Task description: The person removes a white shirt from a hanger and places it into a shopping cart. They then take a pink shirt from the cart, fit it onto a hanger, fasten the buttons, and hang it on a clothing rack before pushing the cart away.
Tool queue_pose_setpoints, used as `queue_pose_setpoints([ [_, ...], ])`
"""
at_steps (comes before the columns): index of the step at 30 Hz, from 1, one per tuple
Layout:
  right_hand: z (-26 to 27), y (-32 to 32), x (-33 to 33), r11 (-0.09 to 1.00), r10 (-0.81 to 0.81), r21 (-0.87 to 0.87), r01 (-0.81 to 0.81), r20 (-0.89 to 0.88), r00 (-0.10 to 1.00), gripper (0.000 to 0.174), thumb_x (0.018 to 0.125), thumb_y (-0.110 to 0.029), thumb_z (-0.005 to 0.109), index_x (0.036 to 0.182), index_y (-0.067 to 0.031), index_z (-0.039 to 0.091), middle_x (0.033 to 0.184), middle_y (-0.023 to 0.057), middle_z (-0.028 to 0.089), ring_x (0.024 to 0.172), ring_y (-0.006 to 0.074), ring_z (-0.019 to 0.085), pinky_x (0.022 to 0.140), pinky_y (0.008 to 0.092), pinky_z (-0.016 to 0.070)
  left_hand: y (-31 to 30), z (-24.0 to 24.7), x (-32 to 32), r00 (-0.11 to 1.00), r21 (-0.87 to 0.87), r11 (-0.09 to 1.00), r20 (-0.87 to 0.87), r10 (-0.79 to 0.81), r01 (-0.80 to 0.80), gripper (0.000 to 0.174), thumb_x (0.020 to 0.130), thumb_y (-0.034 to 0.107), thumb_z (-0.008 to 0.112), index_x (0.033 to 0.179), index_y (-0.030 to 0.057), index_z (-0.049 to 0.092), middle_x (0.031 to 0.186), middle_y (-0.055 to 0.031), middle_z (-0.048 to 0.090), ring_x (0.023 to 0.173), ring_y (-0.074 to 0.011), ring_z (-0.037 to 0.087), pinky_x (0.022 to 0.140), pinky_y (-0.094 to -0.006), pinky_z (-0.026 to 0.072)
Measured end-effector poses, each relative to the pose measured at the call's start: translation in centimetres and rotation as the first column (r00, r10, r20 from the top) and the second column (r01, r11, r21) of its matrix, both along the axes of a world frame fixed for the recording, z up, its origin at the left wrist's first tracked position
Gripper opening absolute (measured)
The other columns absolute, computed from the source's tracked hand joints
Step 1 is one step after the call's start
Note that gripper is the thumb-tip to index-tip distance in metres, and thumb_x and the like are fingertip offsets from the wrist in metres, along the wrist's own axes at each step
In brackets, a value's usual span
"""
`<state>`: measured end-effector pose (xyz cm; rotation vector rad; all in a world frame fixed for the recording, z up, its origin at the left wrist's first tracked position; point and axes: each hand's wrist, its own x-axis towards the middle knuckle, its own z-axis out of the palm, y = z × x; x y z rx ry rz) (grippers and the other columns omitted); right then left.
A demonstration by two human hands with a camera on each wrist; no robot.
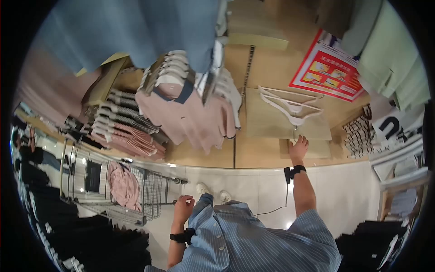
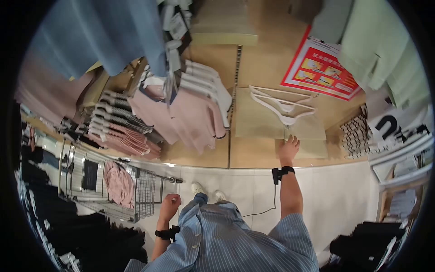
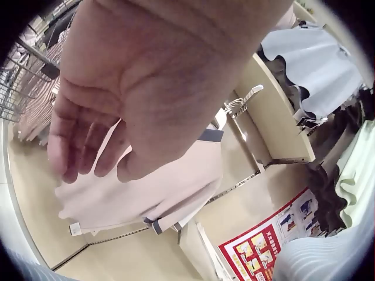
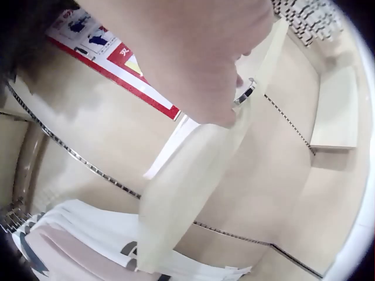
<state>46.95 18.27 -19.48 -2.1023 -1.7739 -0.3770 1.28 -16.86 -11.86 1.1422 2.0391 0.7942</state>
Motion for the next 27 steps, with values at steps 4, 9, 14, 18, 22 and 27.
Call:
queue_pose_setpoints([
  [4, -0.8, 2.9, 0.6, 0.909, 0.042, -0.417, -0.013, 0.060, 0.997, 0.046, 0.086, -0.035, 0.062, 0.122, -0.0069, 0.060, 0.118, 0.0148, 0.063, 0.117, 0.0374, 0.052, 0.099, 0.0507, 0.0399, -1.4, 2.2, 0.2, 0.996, 0.015, 0.999, -0.080, 0.043, -0.042, 0.015, 0.086, 0.012, 0.067, 0.094, -0.0007, 0.068, 0.092, -0.0173, 0.065, 0.078, -0.0286, 0.067, 0.066, -0.0339, 0.0539],
  [9, 0.8, 4.3, -0.1, 0.870, 0.180, -0.480, -0.117, 0.088, 0.980, 0.030, 0.094, -0.029, 0.050, 0.099, -0.0042, 0.066, 0.094, 0.0125, 0.070, 0.101, 0.0341, 0.061, 0.089, 0.0501, 0.0455, -3.3, 1.4, 0.6, 0.991, 0.039, 0.991, -0.052, 0.127, -0.125, 0.017, 0.084, 0.014, 0.069, 0.095, 0.0022, 0.068, 0.094, -0.0150, 0.065, 0.072, -0.0284, 0.067, 0.066, -0.0372, 0.0534],
  [14, -0.6, 7.0, 3.4, 0.968, 0.251, -0.069, -0.241, 0.251, 0.935, 0.030, 0.097, -0.025, 0.047, 0.080, -0.0047, 0.063, 0.078, 0.0176, 0.066, 0.074, 0.0348, 0.064, 0.068, 0.0453, 0.0521, -4.6, 2.7, 1.1, 0.980, -0.055, 0.979, -0.050, 0.194, -0.196, 0.019, 0.085, 0.019, 0.067, 0.096, 0.0034, 0.068, 0.096, -0.0138, 0.065, 0.078, -0.0302, 0.067, 0.073, -0.0396, 0.0528],
  [18, 3.7, 6.8, 3.9, 0.944, 0.298, 0.021, -0.329, 0.373, 0.878, 0.028, 0.096, -0.021, 0.050, 0.077, -0.0037, 0.061, 0.073, 0.0177, 0.064, 0.072, 0.0355, 0.062, 0.066, 0.0461, 0.0501, -6.2, 2.3, -0.2, 0.963, -0.051, 0.963, -0.065, 0.260, -0.263, 0.019, 0.086, 0.020, 0.066, 0.096, 0.0037, 0.069, 0.097, -0.0134, 0.065, 0.081, -0.0309, 0.066, 0.074, -0.0400, 0.0526],
  [22, 8.6, 1.9, 1.7, 0.901, 0.351, 0.128, -0.415, 0.350, 0.869, 0.028, 0.095, -0.019, 0.054, 0.075, -0.0010, 0.061, 0.071, 0.0196, 0.062, 0.069, 0.0367, 0.060, 0.064, 0.0475, 0.0488, -8.2, 1.6, -1.9, 0.943, -0.039, 0.944, -0.073, 0.324, -0.327, 0.020, 0.086, 0.021, 0.065, 0.097, 0.0041, 0.068, 0.097, -0.0135, 0.064, 0.081, -0.0322, 0.065, 0.073, -0.0403, 0.0525],
  [27, 14.1, -6.9, -3.4, 0.878, 0.350, 0.229, -0.421, 0.293, 0.890, 0.034, 0.095, -0.020, 0.057, 0.069, -0.0001, 0.061, 0.066, 0.0217, 0.059, 0.062, 0.0393, 0.057, 0.062, 0.0503, 0.0471, -11.1, 1.1, -4.1, 0.936, -0.017, 0.936, -0.041, 0.349, -0.350, 0.020, 0.087, 0.021, 0.064, 0.097, 0.0043, 0.068, 0.098, -0.0126, 0.064, 0.079, -0.0311, 0.066, 0.073, -0.0399, 0.0530],
])
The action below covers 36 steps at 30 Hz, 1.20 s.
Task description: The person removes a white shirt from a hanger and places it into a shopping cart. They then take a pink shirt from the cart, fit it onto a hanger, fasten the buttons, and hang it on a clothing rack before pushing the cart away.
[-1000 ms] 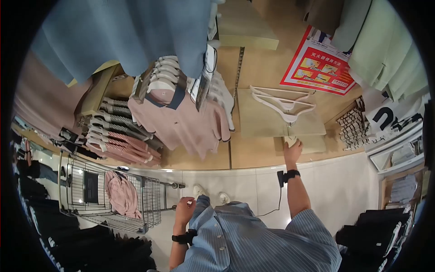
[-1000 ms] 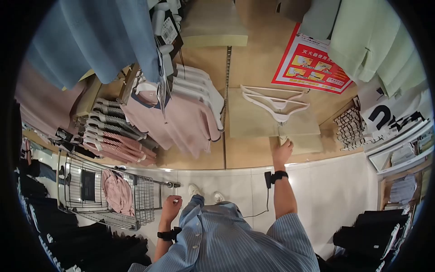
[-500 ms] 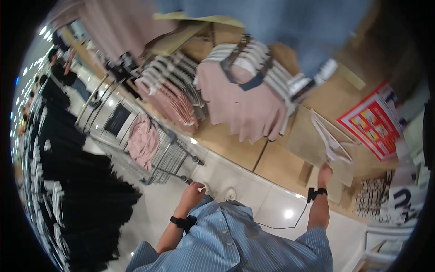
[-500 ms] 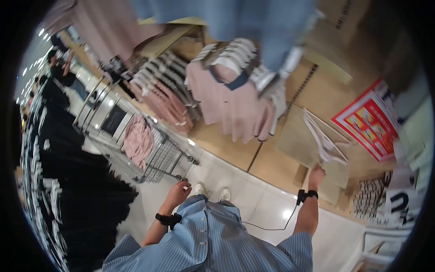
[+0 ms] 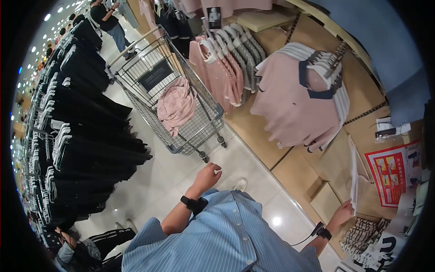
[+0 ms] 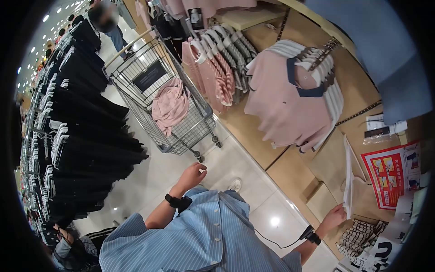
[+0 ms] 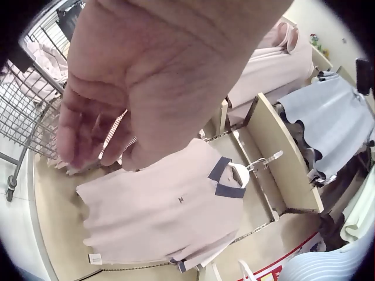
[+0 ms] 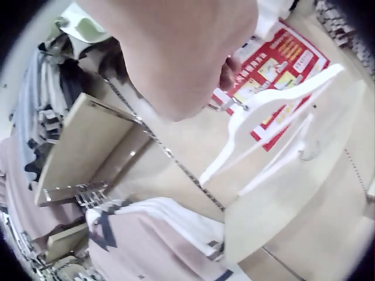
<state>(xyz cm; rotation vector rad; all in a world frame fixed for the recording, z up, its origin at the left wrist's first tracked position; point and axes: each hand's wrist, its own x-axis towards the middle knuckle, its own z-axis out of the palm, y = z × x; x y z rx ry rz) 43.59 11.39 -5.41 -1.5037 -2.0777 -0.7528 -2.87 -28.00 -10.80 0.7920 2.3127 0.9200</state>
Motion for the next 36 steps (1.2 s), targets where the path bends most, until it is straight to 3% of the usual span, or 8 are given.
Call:
queue_pose_setpoints([
  [5, 7.3, -9.9, -8.5, 0.940, 0.001, -0.337, -0.051, -0.146, 0.989, 0.030, 0.094, -0.020, 0.058, 0.077, 0.0052, 0.061, 0.069, 0.0231, 0.057, 0.064, 0.0375, 0.056, 0.060, 0.0461, 0.0431, -3.4, 0.5, -4.2, 1.000, 0.070, 0.997, 0.020, -0.021, 0.019, 0.038, 0.082, 0.022, 0.071, 0.112, 0.0006, 0.061, 0.110, -0.0165, 0.060, 0.095, -0.0304, 0.064, 0.083, -0.0385, 0.0516],
  [14, 14.1, -25.5, -31.8, 0.193, 0.355, -0.801, -0.566, -0.481, 0.802, 0.025, 0.082, -0.011, 0.071, 0.071, 0.0049, 0.055, 0.061, 0.0131, 0.046, 0.054, 0.0199, 0.041, 0.051, 0.0346, 0.0326, -7.9, 6.7, -9.8, 0.895, 0.262, 0.908, -0.394, -0.209, 0.327, 0.098, 0.062, 0.031, 0.087, 0.142, 0.0044, 0.036, 0.145, -0.0216, 0.033, 0.131, -0.0436, 0.038, 0.113, -0.0540, 0.0266],
  [18, 15.5, -29.6, -39.4, -0.012, 0.415, -0.749, -0.662, -0.606, 0.678, 0.022, 0.078, -0.005, 0.073, 0.068, 0.0045, 0.055, 0.060, 0.0092, 0.048, 0.055, 0.0179, 0.043, 0.051, 0.0326, 0.0321, -10.7, 7.0, -12.4, 0.862, 0.095, 0.978, -0.493, -0.117, 0.187, 0.073, 0.062, 0.031, 0.085, 0.125, 0.0112, 0.054, 0.123, -0.0104, 0.053, 0.133, -0.0339, 0.040, 0.115, -0.0629, 0.0130],
  [22, 14.5, -28.5, -42.8, -0.331, 0.300, -0.598, -0.729, -0.800, 0.520, 0.019, 0.077, -0.007, 0.075, 0.079, 0.0036, 0.059, 0.073, 0.0102, 0.056, 0.067, 0.0176, 0.051, 0.059, 0.0294, 0.0383, -13.1, 6.3, -15.7, 0.884, 0.096, 0.987, -0.462, -0.069, 0.128, 0.026, 0.071, 0.025, 0.077, 0.081, 0.0089, 0.059, 0.085, -0.0065, 0.060, 0.089, -0.0262, 0.057, 0.086, -0.0425, 0.0428],
  [25, 13.4, -27.9, -47.3, -0.464, -0.044, -0.187, -0.866, -0.971, 0.234, 0.034, 0.074, -0.011, 0.079, 0.101, 0.0016, 0.062, 0.096, 0.0143, 0.061, 0.090, 0.0215, 0.059, 0.077, 0.0308, 0.0447, -14.4, 6.1, -17.8, 0.817, 0.196, 0.977, -0.549, 0.177, -0.080, 0.028, 0.075, 0.024, 0.075, 0.064, 0.0081, 0.055, 0.067, -0.0064, 0.057, 0.069, -0.0264, 0.053, 0.068, -0.0377, 0.0387],
  [29, 12.3, -28.1, -52.8, -0.379, 0.537, -0.667, -0.641, -0.723, 0.435, 0.057, 0.076, -0.023, 0.080, 0.124, -0.0002, 0.058, 0.118, 0.0181, 0.061, 0.111, 0.0300, 0.059, 0.093, 0.0378, 0.0447, -15.6, 6.2, -20.4, 0.830, 0.130, 0.974, -0.510, 0.224, -0.183, 0.028, 0.074, 0.024, 0.076, 0.061, 0.0075, 0.057, 0.063, -0.0065, 0.058, 0.066, -0.0262, 0.055, 0.067, -0.0373, 0.0390],
  [33, 9.8, -29.7, -56.9, -0.437, 0.565, -0.711, -0.551, -0.694, 0.447, 0.046, 0.081, -0.022, 0.075, 0.121, -0.0053, 0.063, 0.100, 0.0156, 0.069, 0.085, 0.0259, 0.066, 0.078, 0.0323, 0.0499, -14.4, 7.1, -23.2, 0.876, 0.069, 0.990, -0.460, 0.144, -0.127, 0.023, 0.072, 0.019, 0.077, 0.064, 0.0064, 0.060, 0.066, -0.0061, 0.059, 0.071, -0.0258, 0.057, 0.068, -0.0380, 0.0407],
  [36, 10.0, -29.4, -58.1, -0.445, 0.437, -0.789, -0.424, -0.604, 0.666, 0.036, 0.083, -0.021, 0.073, 0.116, -0.0089, 0.066, 0.098, 0.0123, 0.070, 0.085, 0.0248, 0.066, 0.077, 0.0324, 0.0496, -13.5, 6.5, -25.4, 0.935, 0.115, 0.992, -0.345, 0.084, -0.047, 0.019, 0.071, 0.012, 0.076, 0.080, 0.0040, 0.062, 0.081, -0.0097, 0.061, 0.083, -0.0294, 0.059, 0.076, -0.0400, 0.0445],
])
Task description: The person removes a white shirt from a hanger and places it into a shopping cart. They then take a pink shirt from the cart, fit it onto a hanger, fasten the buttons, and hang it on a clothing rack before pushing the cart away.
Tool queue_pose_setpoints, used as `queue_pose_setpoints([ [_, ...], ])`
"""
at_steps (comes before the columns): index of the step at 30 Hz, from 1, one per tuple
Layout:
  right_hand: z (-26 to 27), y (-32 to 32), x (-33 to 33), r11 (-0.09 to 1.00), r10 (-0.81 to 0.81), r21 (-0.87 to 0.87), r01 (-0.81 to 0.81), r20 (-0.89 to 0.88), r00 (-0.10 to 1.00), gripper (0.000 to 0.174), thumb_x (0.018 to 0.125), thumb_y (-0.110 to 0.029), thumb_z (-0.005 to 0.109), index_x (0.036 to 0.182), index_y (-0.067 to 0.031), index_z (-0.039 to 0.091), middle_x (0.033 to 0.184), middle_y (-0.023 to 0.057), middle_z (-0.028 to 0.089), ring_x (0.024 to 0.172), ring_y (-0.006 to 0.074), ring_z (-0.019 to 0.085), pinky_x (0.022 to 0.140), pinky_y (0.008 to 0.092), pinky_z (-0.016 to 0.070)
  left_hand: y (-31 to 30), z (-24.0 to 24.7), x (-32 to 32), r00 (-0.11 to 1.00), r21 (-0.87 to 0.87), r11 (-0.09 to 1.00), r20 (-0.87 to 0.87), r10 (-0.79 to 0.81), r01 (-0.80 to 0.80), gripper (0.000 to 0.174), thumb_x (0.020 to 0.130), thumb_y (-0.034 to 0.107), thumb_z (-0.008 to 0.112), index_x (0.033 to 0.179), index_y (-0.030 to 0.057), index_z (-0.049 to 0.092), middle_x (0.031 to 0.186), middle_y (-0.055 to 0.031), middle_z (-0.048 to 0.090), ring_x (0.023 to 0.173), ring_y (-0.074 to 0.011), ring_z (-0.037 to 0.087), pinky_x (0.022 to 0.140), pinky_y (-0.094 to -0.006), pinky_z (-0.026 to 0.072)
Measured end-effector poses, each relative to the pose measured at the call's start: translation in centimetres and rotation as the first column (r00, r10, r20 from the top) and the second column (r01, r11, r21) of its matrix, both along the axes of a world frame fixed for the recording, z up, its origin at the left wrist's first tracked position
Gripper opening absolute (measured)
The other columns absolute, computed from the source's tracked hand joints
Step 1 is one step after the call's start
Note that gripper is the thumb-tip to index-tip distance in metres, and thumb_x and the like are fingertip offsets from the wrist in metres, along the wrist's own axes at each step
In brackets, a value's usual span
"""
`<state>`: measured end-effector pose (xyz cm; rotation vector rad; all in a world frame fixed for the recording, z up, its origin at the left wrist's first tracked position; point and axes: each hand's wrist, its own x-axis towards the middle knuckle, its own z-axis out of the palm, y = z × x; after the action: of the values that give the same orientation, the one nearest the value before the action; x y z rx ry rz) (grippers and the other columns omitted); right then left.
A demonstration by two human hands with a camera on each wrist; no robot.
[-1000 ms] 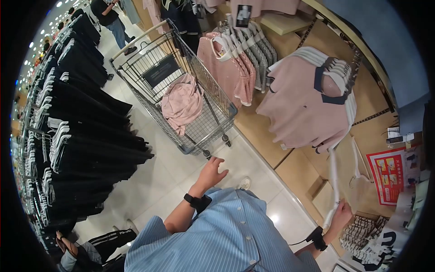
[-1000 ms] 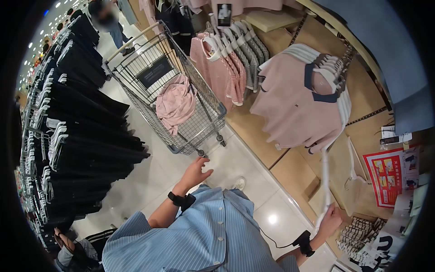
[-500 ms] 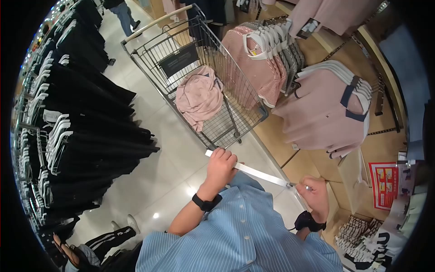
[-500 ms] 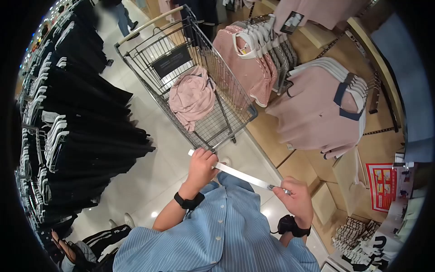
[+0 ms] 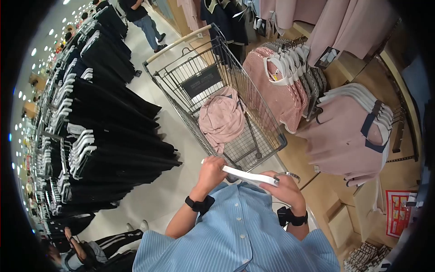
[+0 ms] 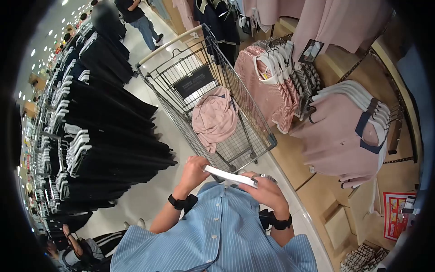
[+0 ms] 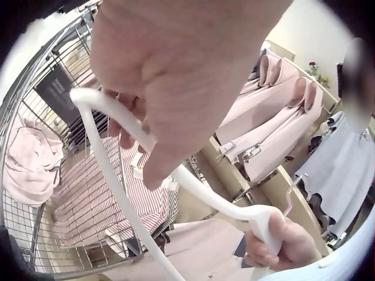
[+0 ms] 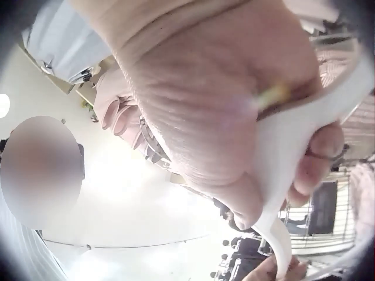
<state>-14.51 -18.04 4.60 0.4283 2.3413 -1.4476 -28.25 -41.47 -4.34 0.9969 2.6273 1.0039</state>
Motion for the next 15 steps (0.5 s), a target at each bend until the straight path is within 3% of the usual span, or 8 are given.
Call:
queue_pose_setpoints([
  [1, -0.2, 0.2, -0.1, 0.998, -0.060, 0.024, 0.060, 0.005, 0.998, 0.029, 0.085, -0.019, 0.071, 0.112, -0.0099, 0.067, 0.095, 0.0106, 0.070, 0.083, 0.0228, 0.066, 0.076, 0.0318, 0.0496, 0.0, -0.3, -0.8, 0.998, 0.031, 0.999, 0.054, -0.042, 0.040, 0.022, 0.070, 0.010, 0.076, 0.087, 0.0031, 0.063, 0.087, -0.0114, 0.062, 0.088, -0.0310, 0.059, 0.079, -0.0408, 0.0461],
  [4, -1.4, 0.7, 0.4, 0.955, -0.291, 0.029, 0.296, -0.122, 0.949, 0.028, 0.085, -0.019, 0.070, 0.110, -0.0074, 0.068, 0.093, 0.0108, 0.070, 0.083, 0.0216, 0.066, 0.076, 0.0316, 0.0497, 1.4, -0.7, -2.9, 1.000, 0.167, 0.986, -0.018, 0.010, -0.007, 0.042, 0.069, 0.006, 0.076, 0.107, 0.0011, 0.059, 0.107, -0.0172, 0.059, 0.101, -0.0371, 0.057, 0.092, -0.0423, 0.0463],
  [5, -3.4, 1.1, 0.9, 0.923, -0.376, 0.047, 0.383, -0.114, 0.920, 0.027, 0.086, -0.020, 0.070, 0.109, -0.0057, 0.068, 0.093, 0.0109, 0.069, 0.082, 0.0216, 0.066, 0.075, 0.0310, 0.0502, 0.9, -1.9, -4.1, 0.997, 0.048, 0.998, 0.070, 0.028, -0.031, 0.049, 0.077, 0.014, 0.073, 0.121, 0.0027, 0.055, 0.123, -0.0205, 0.052, 0.118, -0.0387, 0.051, 0.100, -0.0409, 0.0439],
  [8, -7.2, 1.0, 2.1, 0.836, -0.461, 0.157, 0.526, -0.320, 0.828, 0.027, 0.082, -0.013, 0.074, 0.106, -0.0036, 0.066, 0.080, 0.0130, 0.068, 0.069, 0.0232, 0.066, 0.065, 0.0311, 0.0500, 0.4, -7.0, -8.2, 0.957, -0.131, 0.978, 0.223, 0.187, -0.161, 0.048, 0.078, 0.020, 0.073, 0.119, 0.0003, 0.056, 0.121, -0.0210, 0.053, 0.118, -0.0382, 0.051, 0.099, -0.0404, 0.0440],
  [9, -7.0, 0.5, 2.2, 0.811, -0.474, 0.214, 0.544, -0.304, 0.826, 0.027, 0.082, -0.014, 0.074, 0.106, -0.0034, 0.066, 0.081, 0.0137, 0.069, 0.069, 0.0242, 0.066, 0.064, 0.0312, 0.0501, 0.4, -8.4, -9.9, 0.937, -0.225, 0.961, 0.271, 0.222, -0.163, 0.051, 0.081, 0.026, 0.072, 0.120, -0.0034, 0.058, 0.121, -0.0223, 0.057, 0.117, -0.0373, 0.054, 0.099, -0.0394, 0.0444],
  [12, -8.3, -0.9, 2.0, 0.771, -0.570, 0.226, 0.595, -0.171, 0.804, 0.028, 0.082, -0.014, 0.074, 0.107, -0.0036, 0.066, 0.082, 0.0135, 0.069, 0.070, 0.0231, 0.066, 0.065, 0.0311, 0.0501, -0.4, -15.4, -15.5, 0.839, -0.306, 0.947, 0.487, 0.242, -0.096, 0.052, 0.081, 0.027, 0.071, 0.120, -0.0070, 0.060, 0.117, -0.0238, 0.063, 0.112, -0.0361, 0.059, 0.097, -0.0384, 0.0461],
  [15, -8.7, -3.4, 0.9, 0.700, -0.678, 0.237, 0.674, -0.080, 0.731, 0.027, 0.083, -0.015, 0.073, 0.107, -0.0038, 0.066, 0.084, 0.0133, 0.070, 0.072, 0.0217, 0.066, 0.067, 0.0313, 0.0504, 0.5, -19.2, -20.1, 0.718, -0.310, 0.941, 0.623, 0.310, -0.137, 0.053, 0.080, 0.026, 0.071, 0.117, -0.0111, 0.060, 0.112, -0.0222, 0.067, 0.104, -0.0318, 0.063, 0.091, -0.0369, 0.0482],
])
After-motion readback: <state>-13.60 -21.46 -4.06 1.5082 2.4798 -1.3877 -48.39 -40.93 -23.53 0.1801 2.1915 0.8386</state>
